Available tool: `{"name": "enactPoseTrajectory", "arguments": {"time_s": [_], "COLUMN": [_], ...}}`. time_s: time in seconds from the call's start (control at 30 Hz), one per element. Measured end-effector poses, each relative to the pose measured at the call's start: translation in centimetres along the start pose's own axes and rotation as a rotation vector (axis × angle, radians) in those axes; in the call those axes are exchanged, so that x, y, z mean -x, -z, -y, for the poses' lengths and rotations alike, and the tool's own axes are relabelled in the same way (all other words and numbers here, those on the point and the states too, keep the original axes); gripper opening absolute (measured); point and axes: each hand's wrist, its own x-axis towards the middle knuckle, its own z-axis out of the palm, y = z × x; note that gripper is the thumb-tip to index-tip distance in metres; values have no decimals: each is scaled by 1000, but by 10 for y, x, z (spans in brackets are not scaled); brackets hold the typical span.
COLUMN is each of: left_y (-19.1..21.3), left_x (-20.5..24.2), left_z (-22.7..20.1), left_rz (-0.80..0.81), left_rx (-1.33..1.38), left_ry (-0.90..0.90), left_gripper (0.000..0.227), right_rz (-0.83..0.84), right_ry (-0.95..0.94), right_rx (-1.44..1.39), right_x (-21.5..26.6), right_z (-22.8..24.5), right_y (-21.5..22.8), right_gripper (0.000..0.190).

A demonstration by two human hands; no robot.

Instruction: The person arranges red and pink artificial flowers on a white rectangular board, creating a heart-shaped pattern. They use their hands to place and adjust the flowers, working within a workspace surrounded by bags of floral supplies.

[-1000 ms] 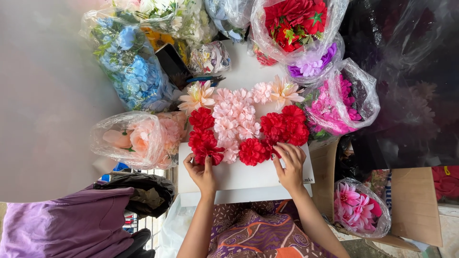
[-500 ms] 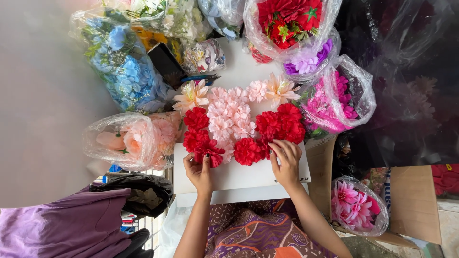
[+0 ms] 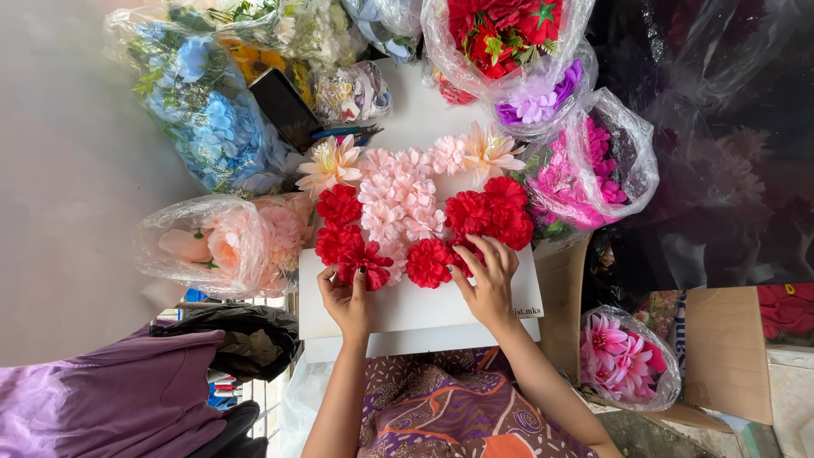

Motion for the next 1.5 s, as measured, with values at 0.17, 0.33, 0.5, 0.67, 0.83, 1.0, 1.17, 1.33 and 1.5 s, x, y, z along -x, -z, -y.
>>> {"name": "enactPoseTrajectory", "arguments": {"time_s": [0.17,0.33,0.5,0.67,0.83,1.0,1.17,1.33,1.5], "left_y": [0,0,-10,-18,-31,-45,-51,-75,-105], "left_x": [3,4,8,9,4,-5,-20,-37,-50], "left_z": [6,10,3,1,-18,-47,-50,-57,-53], "left_rz": [15,16,50,74,98,109,129,239,574], "left_rx": [-64,-200,-310,-254,-240,-325,-527,-587,-815], "left_ry": [-24,-191,-412,-437,-373,-289,-241,-289,-205], "left_gripper": [32,33,28,30,30,34,34,39,49], "right_rz": [69,86,54,53,105,650,521,244,-109], "right_ry": [11,1,-25,-77,-125,-354,-427,-469,-651], "right_rx": [91,37,-12,-54,-3,-21,-98,-419,-729], "right_x": [0,3,7,-5,-44,-83,-72,-81,-84], "right_z": [4,4,1,6,-2,-17,-30,-23,-41], "right_y": [-20,-27,-25,-17,-24,-48,-58,-32,-14], "right_gripper": [38,18,16,16,19,35,15,7,6]}}
